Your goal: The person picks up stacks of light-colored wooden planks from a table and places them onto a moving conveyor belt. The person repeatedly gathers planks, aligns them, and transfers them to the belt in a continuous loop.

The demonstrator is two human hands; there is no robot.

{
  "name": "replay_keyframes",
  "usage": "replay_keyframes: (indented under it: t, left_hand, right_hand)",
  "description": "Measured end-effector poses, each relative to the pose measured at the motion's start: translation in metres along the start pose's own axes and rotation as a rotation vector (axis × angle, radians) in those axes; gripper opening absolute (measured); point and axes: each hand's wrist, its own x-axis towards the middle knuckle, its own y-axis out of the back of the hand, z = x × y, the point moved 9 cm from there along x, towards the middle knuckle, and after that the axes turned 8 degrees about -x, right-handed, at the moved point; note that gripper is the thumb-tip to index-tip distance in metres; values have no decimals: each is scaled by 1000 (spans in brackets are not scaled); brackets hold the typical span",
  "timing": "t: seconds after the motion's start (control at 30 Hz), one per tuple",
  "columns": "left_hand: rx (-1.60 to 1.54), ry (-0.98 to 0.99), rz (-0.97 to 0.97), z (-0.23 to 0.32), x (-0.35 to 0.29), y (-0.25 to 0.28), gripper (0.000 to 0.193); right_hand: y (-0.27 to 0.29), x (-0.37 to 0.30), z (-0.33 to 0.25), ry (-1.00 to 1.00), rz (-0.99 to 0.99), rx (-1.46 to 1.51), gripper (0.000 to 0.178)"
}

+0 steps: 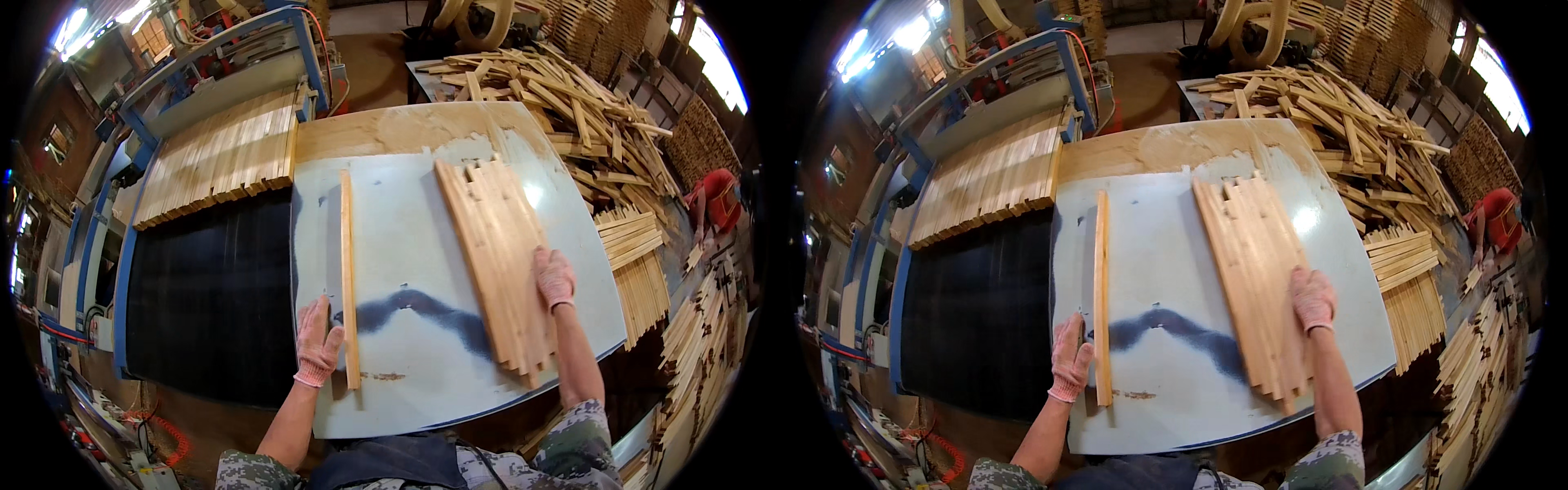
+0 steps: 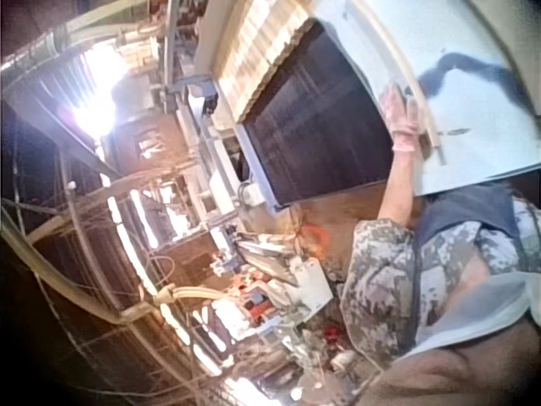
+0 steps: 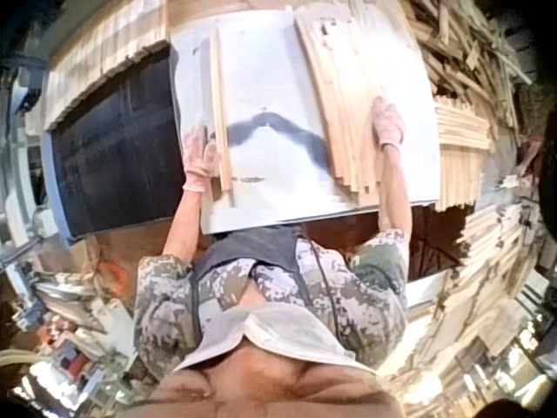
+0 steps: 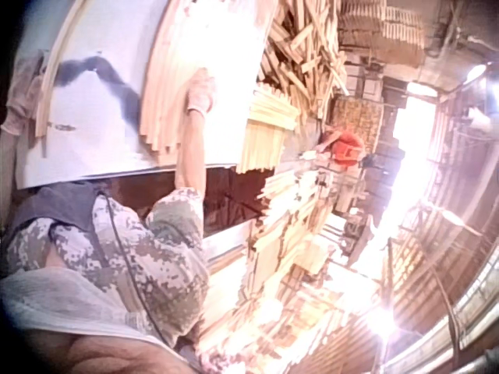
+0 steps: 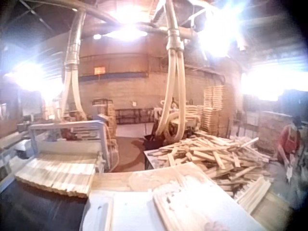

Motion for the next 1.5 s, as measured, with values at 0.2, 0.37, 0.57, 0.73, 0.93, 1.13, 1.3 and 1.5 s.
replay_keyframes:
  t: [0.2,0.37,0.57,0.73,0.93,1.13,1.3,1.5]
  left_hand:
    - [-69,8,21,-16,-9,9,83]
    - [-70,-9,-120,-9,0,-4,70]
    - [-249,38,7,-73,-21,6,82]
    - [-182,100,-27,-68,-20,3,82]
    - [-404,218,-153,-90,-11,-6,83]
    - [-596,-479,51,55,-29,39,71]
    - [-749,-289,-461,223,-103,-35,69]
    - [-550,196,-1391,333,-271,-223,58]
  right_hand:
    - [44,-95,-162,157,-101,224,55]
    - [57,-162,-271,367,-380,447,50]
    - [79,-198,-303,203,-410,519,64]
    - [88,-243,-260,160,-524,748,70]
    - [44,-341,-151,12,-437,1205,75]
    - [18,-474,-17,-338,-296,1703,57]
    - [-122,-626,114,-594,-314,1083,47]
    - [-242,-888,200,-1124,-610,946,62]
